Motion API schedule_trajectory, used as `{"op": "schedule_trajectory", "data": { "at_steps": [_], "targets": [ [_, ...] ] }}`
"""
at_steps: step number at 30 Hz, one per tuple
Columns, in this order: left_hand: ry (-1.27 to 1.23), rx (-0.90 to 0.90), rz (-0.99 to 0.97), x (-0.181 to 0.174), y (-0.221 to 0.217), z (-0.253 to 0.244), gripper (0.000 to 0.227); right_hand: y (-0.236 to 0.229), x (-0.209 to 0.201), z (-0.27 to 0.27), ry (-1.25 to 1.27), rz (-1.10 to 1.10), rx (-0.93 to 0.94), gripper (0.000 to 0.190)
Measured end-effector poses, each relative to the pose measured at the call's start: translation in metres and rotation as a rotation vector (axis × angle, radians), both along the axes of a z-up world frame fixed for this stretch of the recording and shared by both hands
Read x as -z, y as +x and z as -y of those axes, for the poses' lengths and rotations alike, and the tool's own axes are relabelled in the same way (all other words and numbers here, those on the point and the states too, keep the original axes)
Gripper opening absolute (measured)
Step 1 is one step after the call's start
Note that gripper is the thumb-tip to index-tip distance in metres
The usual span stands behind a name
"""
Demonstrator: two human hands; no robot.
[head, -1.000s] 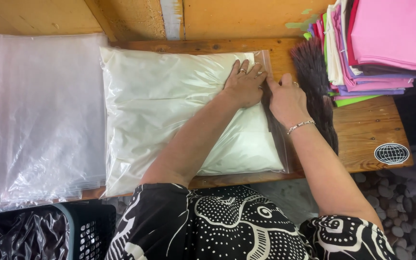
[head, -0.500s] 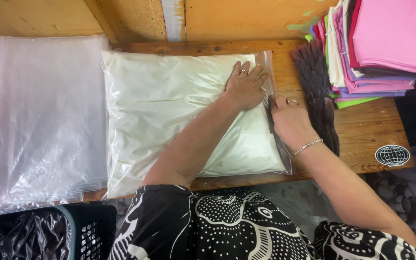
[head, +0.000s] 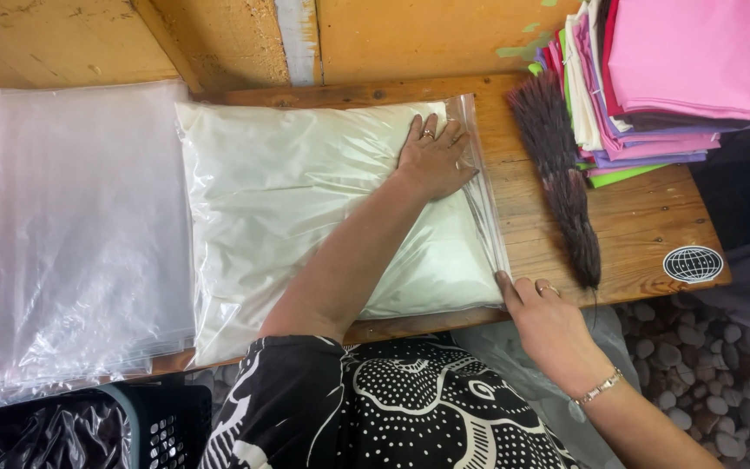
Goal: Inserting a white fabric cushion into a plastic bag, smoothing it out, sealing the zip-lock, and brushing the bag before placing it in a basket.
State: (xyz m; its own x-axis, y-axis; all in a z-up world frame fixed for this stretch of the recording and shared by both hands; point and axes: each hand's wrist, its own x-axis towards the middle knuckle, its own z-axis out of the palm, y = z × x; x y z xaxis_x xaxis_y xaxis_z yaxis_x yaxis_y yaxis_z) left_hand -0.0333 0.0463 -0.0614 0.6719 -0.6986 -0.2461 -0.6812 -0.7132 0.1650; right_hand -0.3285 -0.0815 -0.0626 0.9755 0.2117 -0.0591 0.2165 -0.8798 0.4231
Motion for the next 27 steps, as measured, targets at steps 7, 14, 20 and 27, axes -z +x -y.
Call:
{"op": "schedule_trajectory", "data": {
  "at_steps": [7, 14, 20, 27],
  "targets": [
    [-0.045, -0.004, 0.021, 0.004, 0.000, 0.000, 0.072, 0.017, -0.031, 0.013, 0.333, -0.057, 0.161, 0.035],
    [-0.170, 0.006, 0.021, 0.017, 0.010, 0.000, 0.066, 0.145, 0.013, 0.063, 1.136, 0.118, 0.344, 0.023],
    [-0.274, -0.014, 0.010, 0.002, 0.009, -0.008, 0.066, 0.242, 0.020, 0.059, 1.436, 0.043, 0.549, 0.045],
    [-0.479, -0.047, -0.113, 0.006, 0.028, -0.012, 0.070, 0.258, 0.057, 0.070, 1.436, 0.008, 0.517, 0.026]
  ]
}}
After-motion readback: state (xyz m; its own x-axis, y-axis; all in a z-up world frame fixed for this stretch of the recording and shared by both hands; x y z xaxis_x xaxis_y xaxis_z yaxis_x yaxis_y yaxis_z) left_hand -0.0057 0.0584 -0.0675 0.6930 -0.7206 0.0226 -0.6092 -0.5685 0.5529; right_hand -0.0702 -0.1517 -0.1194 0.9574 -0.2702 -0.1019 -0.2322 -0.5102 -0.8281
